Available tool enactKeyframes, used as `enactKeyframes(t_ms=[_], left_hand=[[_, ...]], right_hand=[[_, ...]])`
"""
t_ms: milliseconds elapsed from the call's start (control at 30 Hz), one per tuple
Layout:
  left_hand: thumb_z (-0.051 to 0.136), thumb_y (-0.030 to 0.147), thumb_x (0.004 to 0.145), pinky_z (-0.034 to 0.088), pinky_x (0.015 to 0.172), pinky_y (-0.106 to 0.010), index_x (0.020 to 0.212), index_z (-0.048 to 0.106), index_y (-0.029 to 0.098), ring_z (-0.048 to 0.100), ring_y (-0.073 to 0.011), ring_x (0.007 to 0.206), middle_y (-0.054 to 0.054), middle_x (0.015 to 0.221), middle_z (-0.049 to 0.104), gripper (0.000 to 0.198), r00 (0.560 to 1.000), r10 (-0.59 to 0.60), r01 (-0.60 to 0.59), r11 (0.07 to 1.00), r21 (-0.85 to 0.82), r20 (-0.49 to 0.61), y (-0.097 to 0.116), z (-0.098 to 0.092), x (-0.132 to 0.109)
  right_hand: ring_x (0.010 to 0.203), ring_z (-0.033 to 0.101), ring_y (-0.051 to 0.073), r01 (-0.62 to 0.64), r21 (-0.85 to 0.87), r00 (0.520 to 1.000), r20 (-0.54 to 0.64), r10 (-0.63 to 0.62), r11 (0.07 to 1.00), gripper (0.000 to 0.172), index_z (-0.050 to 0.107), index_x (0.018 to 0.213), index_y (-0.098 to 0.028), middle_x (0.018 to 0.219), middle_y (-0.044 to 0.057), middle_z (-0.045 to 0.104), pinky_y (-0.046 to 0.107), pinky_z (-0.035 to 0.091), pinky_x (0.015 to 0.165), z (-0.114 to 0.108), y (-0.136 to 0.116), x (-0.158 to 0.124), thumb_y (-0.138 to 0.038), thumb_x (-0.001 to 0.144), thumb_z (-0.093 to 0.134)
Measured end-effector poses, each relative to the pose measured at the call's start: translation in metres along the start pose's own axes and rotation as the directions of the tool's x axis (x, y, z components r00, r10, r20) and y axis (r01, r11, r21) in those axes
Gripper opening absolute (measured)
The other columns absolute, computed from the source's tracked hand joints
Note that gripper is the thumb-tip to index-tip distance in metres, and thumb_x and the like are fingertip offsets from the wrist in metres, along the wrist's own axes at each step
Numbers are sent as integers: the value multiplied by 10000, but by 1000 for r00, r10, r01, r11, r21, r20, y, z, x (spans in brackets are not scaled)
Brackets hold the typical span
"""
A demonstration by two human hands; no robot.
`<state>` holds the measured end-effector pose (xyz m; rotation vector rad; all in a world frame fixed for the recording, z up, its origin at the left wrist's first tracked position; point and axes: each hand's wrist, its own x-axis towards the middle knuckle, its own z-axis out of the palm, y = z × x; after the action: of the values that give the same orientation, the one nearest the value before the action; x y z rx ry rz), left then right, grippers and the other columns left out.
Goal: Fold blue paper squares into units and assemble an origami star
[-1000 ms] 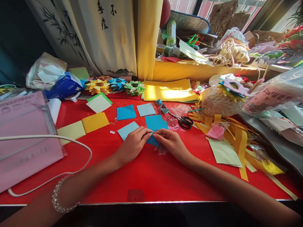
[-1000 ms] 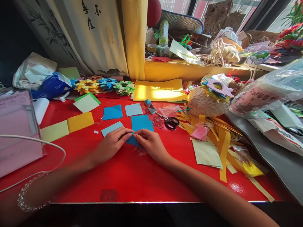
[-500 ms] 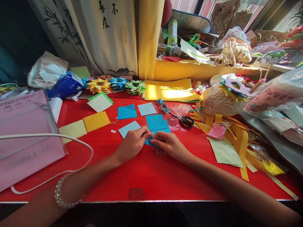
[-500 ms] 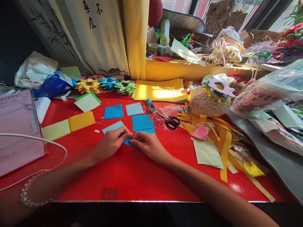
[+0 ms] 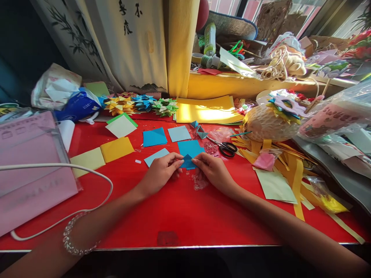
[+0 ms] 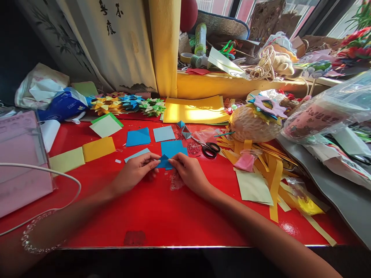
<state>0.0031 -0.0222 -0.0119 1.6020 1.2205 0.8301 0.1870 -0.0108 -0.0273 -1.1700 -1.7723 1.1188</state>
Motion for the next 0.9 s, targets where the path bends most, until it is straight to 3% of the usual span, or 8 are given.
enactKeyframes(t_ms=[100, 200, 400, 700, 900], left_hand=[[517, 380, 798, 477, 609, -233, 971, 542, 208, 589, -119, 637, 10, 744, 596, 245, 996, 74, -73, 997, 21, -53, -1, -1, 0], [489, 366, 821, 473, 627, -239, 979, 513, 222, 594, -119, 641, 21, 712, 594, 215, 995, 85, -85, 996, 7, -44, 0, -2, 0], [524, 302, 801, 453, 646, -214, 895, 535, 208, 577, -119, 755, 3, 839, 595, 133, 988, 129, -123, 989, 77, -81, 2, -2, -1], [550, 285, 790, 467, 619, -218, 920, 617, 202, 579, -96, 581, 34, 637, 566, 168, 998, 50, -45, 986, -163, 23, 1, -4, 2], [582, 261, 764, 513, 620, -218, 875, 653, 178, 594, -95, 616, 13, 724, 616, 156, 1000, 6, -9, 951, -308, -9, 4, -4, 1]], right_hand=[[464, 543, 98, -39, 166, 999, -7, 41, 985, 248, 498, 753, -179, 590, -23, 558, 209, 416, 455, -3, 4, 5, -415, 828, 481], [573, 604, 113, 1, 311, 1000, -28, 8, 950, 197, 502, 863, -184, 700, -15, 587, 227, 466, 551, -3, 5, 8, -356, 789, 562], [569, 610, 110, 37, 408, 999, -16, -34, 912, 169, 496, 847, -187, 707, -24, 581, 228, 472, 535, -2, 0, 7, -288, 764, 604], [562, 598, 102, -23, 437, 998, 57, -2, 899, 108, 595, 809, -172, 653, -18, 592, 222, 473, 550, -3, -5, 5, -259, 749, 614], [628, 616, 112, -68, 509, 997, 73, 36, 858, 125, 647, 843, -185, 705, 0, 644, 242, 497, 627, -3, -2, 4, -265, 755, 609]])
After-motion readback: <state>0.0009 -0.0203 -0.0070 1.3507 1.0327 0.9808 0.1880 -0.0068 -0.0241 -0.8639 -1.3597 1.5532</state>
